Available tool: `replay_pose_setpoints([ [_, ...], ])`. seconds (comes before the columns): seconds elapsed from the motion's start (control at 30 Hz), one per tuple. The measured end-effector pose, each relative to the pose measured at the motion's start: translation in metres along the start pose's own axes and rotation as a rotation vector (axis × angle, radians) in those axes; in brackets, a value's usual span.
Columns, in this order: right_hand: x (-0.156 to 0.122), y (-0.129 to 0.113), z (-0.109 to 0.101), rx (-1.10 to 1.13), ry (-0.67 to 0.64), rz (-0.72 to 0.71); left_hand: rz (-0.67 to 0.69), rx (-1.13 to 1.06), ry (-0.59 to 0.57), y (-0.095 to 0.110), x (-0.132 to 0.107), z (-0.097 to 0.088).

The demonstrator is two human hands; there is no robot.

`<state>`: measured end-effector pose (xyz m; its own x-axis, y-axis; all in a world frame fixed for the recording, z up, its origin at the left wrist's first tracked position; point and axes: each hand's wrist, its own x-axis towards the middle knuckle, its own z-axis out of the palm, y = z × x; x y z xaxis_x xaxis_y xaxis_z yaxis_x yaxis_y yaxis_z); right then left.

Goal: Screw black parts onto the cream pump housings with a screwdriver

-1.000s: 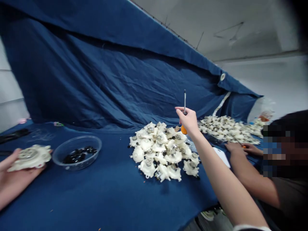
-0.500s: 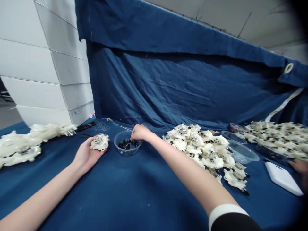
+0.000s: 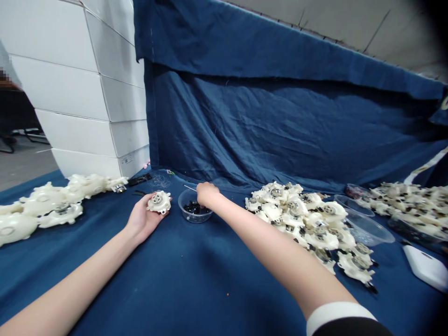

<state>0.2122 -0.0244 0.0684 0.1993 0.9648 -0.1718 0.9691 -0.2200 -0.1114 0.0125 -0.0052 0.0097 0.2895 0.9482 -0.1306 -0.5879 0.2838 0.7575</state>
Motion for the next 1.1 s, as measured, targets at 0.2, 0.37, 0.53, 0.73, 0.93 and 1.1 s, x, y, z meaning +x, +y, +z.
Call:
replay_pose_setpoints([
  [0.2,-0.007,-0.002,-0.001,0.040,0.026,0.028,-0.006,-0.003,-0.003,0.002,-0.003,0.002],
  [0.37,-0.014,0.003,-0.004,0.128,0.008,0.026,-0.003,-0.020,-0.003,0.004,-0.002,0.000],
  [0.53,-0.036,0.025,-0.014,0.345,0.065,-0.043,0.009,-0.044,-0.031,0.011,-0.012,0.006],
  [0.73,-0.107,0.063,-0.013,0.824,0.211,-0.222,-0.030,-0.056,-0.188,0.017,-0.048,0.032],
  [0.93,-0.157,0.082,0.026,1.264,0.119,-0.277,-0.172,0.088,-0.405,-0.002,-0.076,0.041],
  [1.1,-0.157,0.087,0.051,1.471,0.052,-0.250,-0.323,0.302,-0.654,-0.015,-0.091,0.043],
])
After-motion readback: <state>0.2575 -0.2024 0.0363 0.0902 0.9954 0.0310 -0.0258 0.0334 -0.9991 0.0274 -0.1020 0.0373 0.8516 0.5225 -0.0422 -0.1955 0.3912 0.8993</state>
